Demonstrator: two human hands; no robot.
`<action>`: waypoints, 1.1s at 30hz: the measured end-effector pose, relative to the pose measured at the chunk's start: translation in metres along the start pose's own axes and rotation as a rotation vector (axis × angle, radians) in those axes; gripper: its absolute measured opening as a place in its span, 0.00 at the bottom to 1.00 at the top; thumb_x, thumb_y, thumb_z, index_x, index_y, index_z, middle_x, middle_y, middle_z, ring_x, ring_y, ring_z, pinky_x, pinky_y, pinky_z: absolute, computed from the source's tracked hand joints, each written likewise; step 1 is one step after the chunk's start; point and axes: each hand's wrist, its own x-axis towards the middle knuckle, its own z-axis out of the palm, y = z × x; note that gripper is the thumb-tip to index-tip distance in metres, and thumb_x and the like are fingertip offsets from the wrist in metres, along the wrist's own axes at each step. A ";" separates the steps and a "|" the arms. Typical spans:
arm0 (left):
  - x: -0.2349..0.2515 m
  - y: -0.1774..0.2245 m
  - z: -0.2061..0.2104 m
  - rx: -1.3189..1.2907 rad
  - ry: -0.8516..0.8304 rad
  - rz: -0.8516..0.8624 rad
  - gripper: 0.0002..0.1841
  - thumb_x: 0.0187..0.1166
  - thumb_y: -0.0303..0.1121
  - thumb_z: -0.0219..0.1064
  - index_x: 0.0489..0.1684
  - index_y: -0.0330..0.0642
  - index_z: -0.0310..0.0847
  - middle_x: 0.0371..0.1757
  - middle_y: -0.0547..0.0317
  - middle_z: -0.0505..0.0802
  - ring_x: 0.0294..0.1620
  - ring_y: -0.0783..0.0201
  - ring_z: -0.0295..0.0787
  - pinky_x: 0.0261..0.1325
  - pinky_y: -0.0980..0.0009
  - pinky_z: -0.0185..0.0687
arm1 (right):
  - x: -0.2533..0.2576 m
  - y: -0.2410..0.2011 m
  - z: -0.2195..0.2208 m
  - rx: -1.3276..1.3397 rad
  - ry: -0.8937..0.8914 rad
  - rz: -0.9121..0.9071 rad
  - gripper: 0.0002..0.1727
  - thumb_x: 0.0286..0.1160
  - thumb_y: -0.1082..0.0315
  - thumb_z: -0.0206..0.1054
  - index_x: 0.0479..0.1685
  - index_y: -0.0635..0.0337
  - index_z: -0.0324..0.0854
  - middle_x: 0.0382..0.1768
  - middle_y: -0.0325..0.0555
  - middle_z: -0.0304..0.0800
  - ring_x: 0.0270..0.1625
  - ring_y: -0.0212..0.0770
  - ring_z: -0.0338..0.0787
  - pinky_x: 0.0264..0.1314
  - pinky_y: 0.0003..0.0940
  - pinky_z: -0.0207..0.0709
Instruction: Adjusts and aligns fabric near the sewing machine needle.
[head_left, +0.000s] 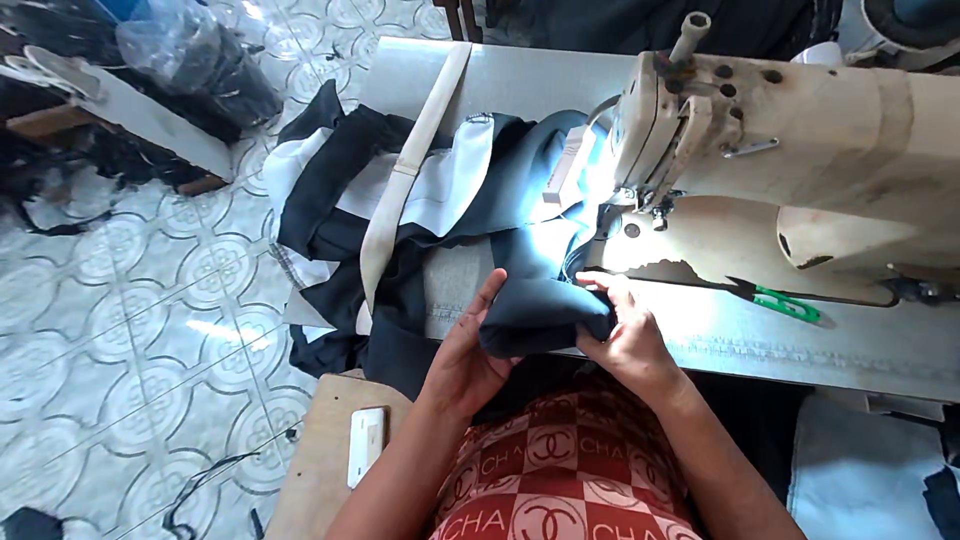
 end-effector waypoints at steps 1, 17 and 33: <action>-0.002 0.001 0.001 -0.013 0.012 0.001 0.26 0.79 0.37 0.70 0.79 0.54 0.78 0.66 0.45 0.91 0.58 0.52 0.93 0.58 0.57 0.91 | 0.000 -0.002 -0.001 -0.048 -0.002 0.013 0.31 0.61 0.65 0.75 0.72 0.51 0.81 0.62 0.43 0.90 0.61 0.37 0.90 0.61 0.41 0.87; -0.019 0.000 0.021 1.250 0.092 0.257 0.39 0.58 0.26 0.85 0.74 0.31 0.70 0.63 0.54 0.92 0.59 0.67 0.93 0.63 0.68 0.92 | 0.003 -0.025 -0.036 0.194 0.292 0.073 0.26 0.52 0.77 0.74 0.57 0.58 0.81 0.48 0.36 0.86 0.50 0.26 0.87 0.54 0.22 0.85; -0.009 -0.006 0.001 1.880 0.420 0.749 0.12 0.58 0.33 0.81 0.33 0.40 0.84 0.46 0.48 0.87 0.52 0.65 0.84 0.46 0.80 0.79 | -0.038 -0.013 -0.021 -0.246 0.308 0.040 0.15 0.61 0.66 0.75 0.48 0.59 0.86 0.42 0.43 0.90 0.49 0.34 0.88 0.57 0.30 0.82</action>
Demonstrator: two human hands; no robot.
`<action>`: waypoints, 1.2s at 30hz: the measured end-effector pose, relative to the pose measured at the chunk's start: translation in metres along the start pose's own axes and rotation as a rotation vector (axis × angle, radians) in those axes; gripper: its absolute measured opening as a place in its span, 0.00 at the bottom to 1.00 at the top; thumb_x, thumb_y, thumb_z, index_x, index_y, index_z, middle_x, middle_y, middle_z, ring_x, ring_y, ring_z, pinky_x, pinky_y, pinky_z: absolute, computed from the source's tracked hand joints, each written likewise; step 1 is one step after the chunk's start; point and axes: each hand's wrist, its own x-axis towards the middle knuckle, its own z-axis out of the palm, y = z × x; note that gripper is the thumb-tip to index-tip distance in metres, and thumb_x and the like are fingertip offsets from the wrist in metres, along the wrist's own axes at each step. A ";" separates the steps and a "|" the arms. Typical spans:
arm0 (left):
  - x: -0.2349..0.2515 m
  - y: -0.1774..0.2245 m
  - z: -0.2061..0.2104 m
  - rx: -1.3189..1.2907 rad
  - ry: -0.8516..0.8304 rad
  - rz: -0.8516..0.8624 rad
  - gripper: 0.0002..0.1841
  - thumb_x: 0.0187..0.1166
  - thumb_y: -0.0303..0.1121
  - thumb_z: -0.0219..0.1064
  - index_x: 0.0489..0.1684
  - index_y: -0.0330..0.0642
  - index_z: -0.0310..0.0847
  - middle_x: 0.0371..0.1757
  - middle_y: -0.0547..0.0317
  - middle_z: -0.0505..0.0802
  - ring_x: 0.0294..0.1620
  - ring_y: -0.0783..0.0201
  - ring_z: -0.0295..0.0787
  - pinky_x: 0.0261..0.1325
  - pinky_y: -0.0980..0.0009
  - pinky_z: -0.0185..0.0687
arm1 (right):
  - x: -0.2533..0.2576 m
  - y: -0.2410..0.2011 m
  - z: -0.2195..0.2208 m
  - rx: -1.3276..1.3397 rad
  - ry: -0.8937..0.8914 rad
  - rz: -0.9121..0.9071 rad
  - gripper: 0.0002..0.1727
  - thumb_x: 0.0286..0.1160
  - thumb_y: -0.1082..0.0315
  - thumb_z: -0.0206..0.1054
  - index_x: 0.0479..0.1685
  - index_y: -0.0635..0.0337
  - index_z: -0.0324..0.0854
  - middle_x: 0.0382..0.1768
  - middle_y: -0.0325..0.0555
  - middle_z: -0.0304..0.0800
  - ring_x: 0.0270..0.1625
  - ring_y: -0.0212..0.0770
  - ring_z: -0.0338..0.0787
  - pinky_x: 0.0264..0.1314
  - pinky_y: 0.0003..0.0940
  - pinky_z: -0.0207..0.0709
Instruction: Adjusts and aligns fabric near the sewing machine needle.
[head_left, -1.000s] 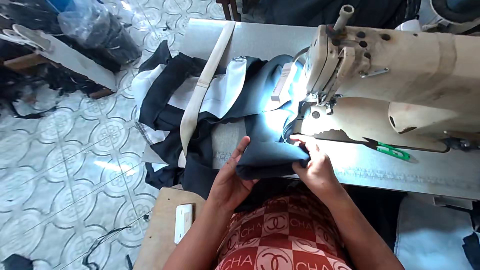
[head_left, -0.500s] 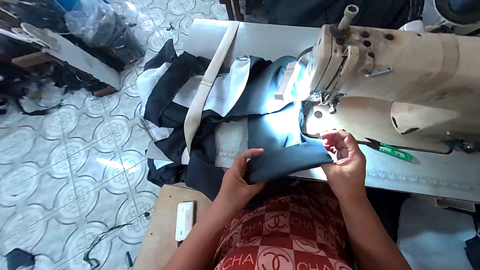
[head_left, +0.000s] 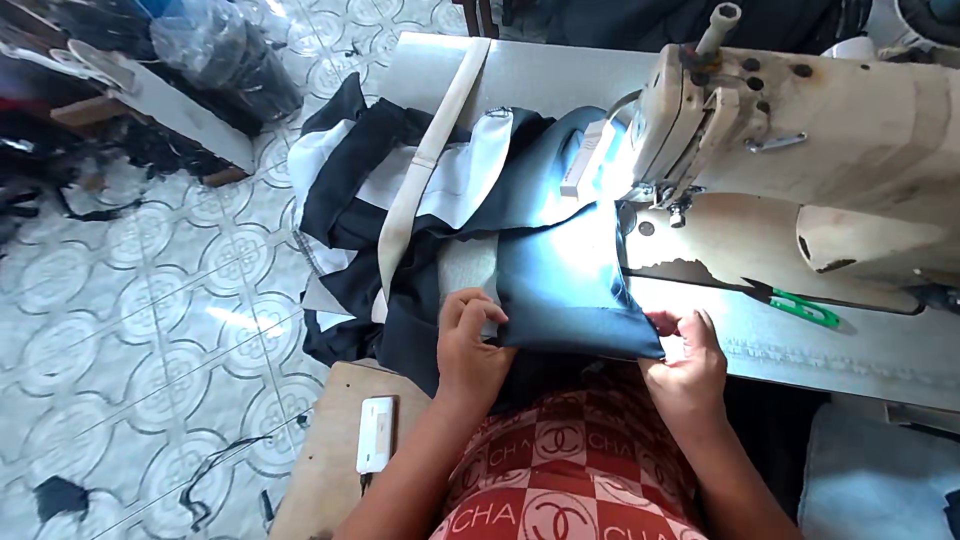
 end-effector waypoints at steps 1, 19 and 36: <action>0.000 -0.001 0.000 0.015 0.001 0.021 0.09 0.61 0.33 0.79 0.33 0.42 0.88 0.45 0.50 0.87 0.51 0.66 0.84 0.49 0.79 0.79 | 0.001 0.000 0.000 -0.018 0.004 0.000 0.16 0.60 0.65 0.75 0.49 0.59 0.86 0.42 0.42 0.90 0.48 0.35 0.88 0.56 0.33 0.82; -0.014 0.009 0.007 -0.044 -0.238 0.475 0.07 0.86 0.37 0.64 0.40 0.65 0.87 0.66 0.70 0.88 0.82 0.63 0.72 0.92 0.38 0.39 | 0.005 -0.004 0.005 -0.305 0.091 -0.152 0.10 0.67 0.73 0.68 0.41 0.59 0.94 0.32 0.50 0.94 0.37 0.46 0.94 0.41 0.36 0.86; 0.006 0.032 -0.007 0.148 -0.357 0.454 0.16 0.80 0.21 0.61 0.47 0.51 0.95 0.55 0.60 0.96 0.53 0.61 0.90 0.58 0.72 0.83 | 0.006 0.005 0.010 -0.351 0.115 -0.177 0.09 0.73 0.75 0.66 0.38 0.64 0.93 0.32 0.52 0.95 0.40 0.47 0.96 0.45 0.36 0.88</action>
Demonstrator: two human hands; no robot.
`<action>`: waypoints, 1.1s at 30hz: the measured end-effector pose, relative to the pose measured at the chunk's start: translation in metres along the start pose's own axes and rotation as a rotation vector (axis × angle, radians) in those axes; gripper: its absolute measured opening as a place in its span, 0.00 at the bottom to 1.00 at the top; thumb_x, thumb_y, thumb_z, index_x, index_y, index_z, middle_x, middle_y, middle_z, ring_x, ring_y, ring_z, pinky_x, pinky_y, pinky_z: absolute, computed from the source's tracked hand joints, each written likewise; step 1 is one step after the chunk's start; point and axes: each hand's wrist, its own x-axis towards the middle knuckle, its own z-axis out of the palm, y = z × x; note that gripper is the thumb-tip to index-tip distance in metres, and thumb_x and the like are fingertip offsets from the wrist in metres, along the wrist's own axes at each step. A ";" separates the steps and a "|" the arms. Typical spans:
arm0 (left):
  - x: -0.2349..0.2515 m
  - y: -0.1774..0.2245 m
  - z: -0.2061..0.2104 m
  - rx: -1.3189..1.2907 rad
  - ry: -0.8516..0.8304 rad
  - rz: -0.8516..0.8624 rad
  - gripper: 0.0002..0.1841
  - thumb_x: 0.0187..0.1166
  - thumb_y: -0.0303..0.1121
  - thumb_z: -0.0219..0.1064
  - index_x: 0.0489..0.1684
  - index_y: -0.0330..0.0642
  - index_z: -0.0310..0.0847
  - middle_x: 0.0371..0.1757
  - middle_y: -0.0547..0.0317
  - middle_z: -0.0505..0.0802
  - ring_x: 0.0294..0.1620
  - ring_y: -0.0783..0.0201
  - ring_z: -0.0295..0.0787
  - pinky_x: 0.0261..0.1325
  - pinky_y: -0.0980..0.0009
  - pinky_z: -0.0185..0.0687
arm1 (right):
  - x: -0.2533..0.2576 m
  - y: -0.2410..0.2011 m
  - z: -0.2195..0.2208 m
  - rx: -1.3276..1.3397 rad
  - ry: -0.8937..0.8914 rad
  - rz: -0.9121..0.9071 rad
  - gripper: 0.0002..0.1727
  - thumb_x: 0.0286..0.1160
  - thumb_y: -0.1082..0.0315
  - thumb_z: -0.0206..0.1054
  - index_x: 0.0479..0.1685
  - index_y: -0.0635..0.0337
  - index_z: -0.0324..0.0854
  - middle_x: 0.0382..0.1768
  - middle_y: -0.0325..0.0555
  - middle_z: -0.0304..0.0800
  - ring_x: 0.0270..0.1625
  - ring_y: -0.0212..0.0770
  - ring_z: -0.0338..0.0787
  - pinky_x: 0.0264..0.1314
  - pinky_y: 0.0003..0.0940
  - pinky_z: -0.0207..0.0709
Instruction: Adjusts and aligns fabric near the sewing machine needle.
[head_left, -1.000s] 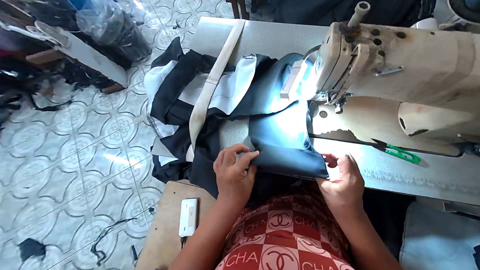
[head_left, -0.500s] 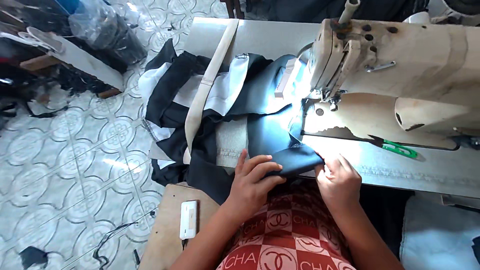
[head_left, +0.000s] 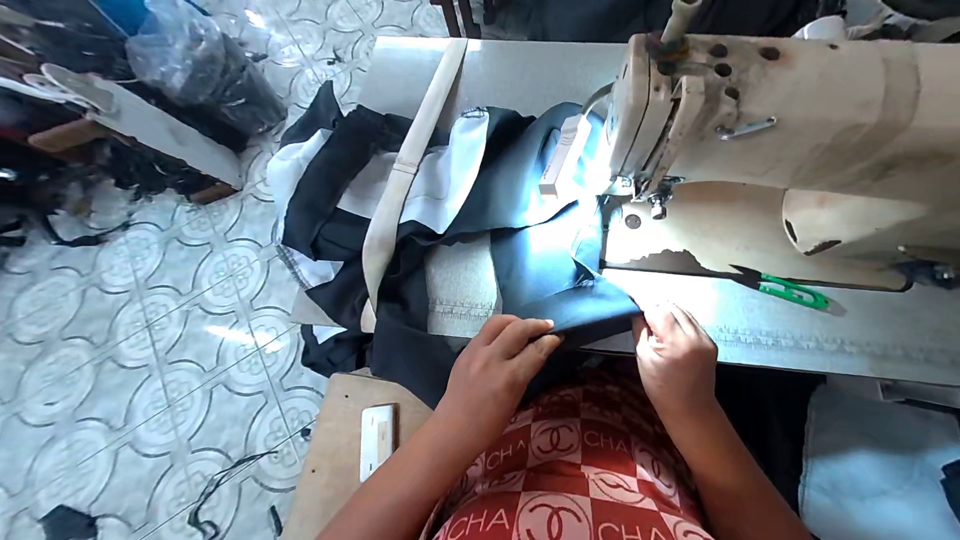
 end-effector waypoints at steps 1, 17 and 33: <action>0.002 0.002 -0.002 0.028 -0.034 0.006 0.17 0.79 0.21 0.60 0.48 0.52 0.95 0.57 0.61 0.95 0.53 0.59 0.90 0.55 0.71 0.84 | 0.000 0.000 0.001 -0.001 -0.009 0.002 0.09 0.74 0.76 0.65 0.39 0.64 0.94 0.32 0.53 0.95 0.39 0.48 0.97 0.43 0.36 0.88; 0.054 0.005 -0.028 0.197 -0.196 0.034 0.16 0.73 0.17 0.63 0.52 0.43 0.91 0.60 0.42 0.88 0.49 0.42 0.90 0.37 0.51 0.88 | -0.015 -0.033 0.002 0.041 -0.261 -0.374 0.22 0.84 0.49 0.61 0.59 0.55 0.90 0.54 0.46 0.96 0.61 0.51 0.93 0.63 0.56 0.82; 0.099 -0.033 -0.060 -0.246 -0.168 0.532 0.18 0.85 0.44 0.67 0.24 0.43 0.78 0.34 0.58 0.93 0.47 0.64 0.93 0.61 0.66 0.87 | -0.033 0.008 -0.044 0.475 -0.032 -0.036 0.19 0.81 0.43 0.67 0.46 0.50 0.83 0.66 0.48 0.85 0.73 0.44 0.81 0.76 0.42 0.75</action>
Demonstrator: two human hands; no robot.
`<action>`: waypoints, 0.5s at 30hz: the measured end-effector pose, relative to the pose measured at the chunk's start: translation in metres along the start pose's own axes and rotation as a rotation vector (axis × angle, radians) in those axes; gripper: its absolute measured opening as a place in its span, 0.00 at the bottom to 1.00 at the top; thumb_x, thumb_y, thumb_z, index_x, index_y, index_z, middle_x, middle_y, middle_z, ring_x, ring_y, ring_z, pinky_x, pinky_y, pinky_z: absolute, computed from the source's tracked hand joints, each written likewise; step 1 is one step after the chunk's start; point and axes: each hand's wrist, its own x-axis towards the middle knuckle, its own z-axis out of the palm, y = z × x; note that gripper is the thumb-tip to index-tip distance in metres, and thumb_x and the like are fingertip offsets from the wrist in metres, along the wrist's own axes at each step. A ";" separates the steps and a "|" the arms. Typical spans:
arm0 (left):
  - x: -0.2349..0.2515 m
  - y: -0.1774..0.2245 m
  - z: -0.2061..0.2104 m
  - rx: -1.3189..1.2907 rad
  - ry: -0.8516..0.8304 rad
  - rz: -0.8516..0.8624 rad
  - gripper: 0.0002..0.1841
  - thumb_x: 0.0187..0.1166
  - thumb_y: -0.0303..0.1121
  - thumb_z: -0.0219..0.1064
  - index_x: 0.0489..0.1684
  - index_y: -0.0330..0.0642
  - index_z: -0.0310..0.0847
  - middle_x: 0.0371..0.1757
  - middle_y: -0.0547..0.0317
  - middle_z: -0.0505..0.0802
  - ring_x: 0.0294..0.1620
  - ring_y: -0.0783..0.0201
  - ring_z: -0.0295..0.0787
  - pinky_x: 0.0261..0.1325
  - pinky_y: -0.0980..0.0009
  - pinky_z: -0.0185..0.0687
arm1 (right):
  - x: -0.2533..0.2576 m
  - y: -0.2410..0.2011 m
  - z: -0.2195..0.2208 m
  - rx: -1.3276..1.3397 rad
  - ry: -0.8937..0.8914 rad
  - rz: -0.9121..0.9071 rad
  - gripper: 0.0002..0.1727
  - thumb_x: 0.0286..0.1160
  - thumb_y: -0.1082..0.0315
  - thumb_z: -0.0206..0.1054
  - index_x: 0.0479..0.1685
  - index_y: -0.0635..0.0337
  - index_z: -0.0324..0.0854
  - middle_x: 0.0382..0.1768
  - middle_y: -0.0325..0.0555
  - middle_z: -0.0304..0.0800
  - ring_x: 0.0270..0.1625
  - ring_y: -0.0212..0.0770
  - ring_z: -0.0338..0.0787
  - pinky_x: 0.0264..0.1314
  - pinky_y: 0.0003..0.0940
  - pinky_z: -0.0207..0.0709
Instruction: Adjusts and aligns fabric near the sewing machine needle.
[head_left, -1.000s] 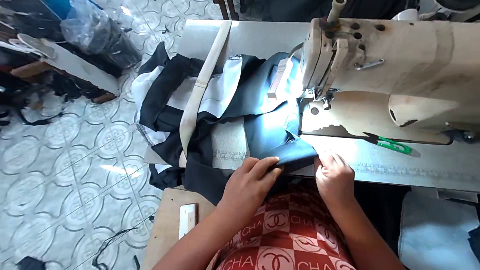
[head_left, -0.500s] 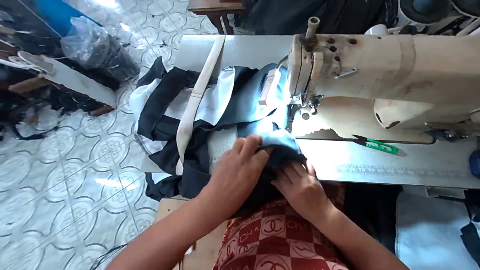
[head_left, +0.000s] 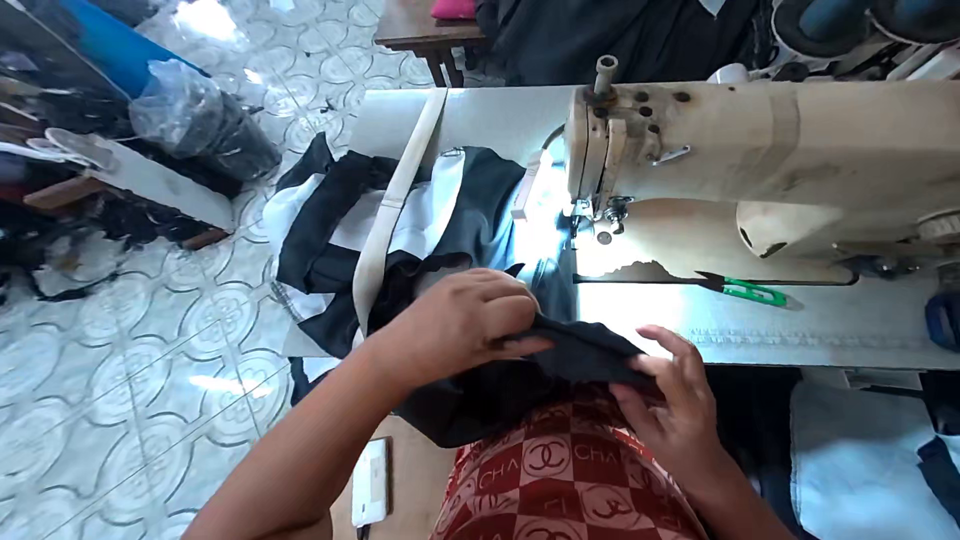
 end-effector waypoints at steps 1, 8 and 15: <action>0.005 0.005 0.005 -0.009 -0.002 0.013 0.17 0.86 0.43 0.65 0.27 0.43 0.79 0.33 0.58 0.93 0.45 0.64 0.93 0.58 0.67 0.88 | 0.003 -0.007 0.000 0.020 0.035 -0.006 0.23 0.77 0.41 0.70 0.57 0.48 0.82 0.67 0.46 0.84 0.74 0.42 0.81 0.77 0.40 0.75; 0.028 0.028 0.022 -0.093 0.045 0.111 0.13 0.87 0.41 0.65 0.58 0.43 0.79 0.42 0.57 0.94 0.49 0.64 0.93 0.63 0.69 0.85 | 0.024 -0.048 0.000 -0.072 0.077 -0.124 0.12 0.84 0.56 0.68 0.50 0.55 0.85 0.42 0.42 0.93 0.48 0.35 0.91 0.55 0.30 0.84; 0.019 -0.029 0.042 -0.176 -0.121 -0.092 0.14 0.66 0.35 0.77 0.49 0.42 0.91 0.59 0.54 0.94 0.70 0.56 0.87 0.74 0.60 0.81 | 0.002 -0.057 -0.065 -0.028 -0.044 -0.363 0.04 0.83 0.63 0.65 0.49 0.48 0.83 0.49 0.35 0.88 0.63 0.35 0.84 0.74 0.29 0.73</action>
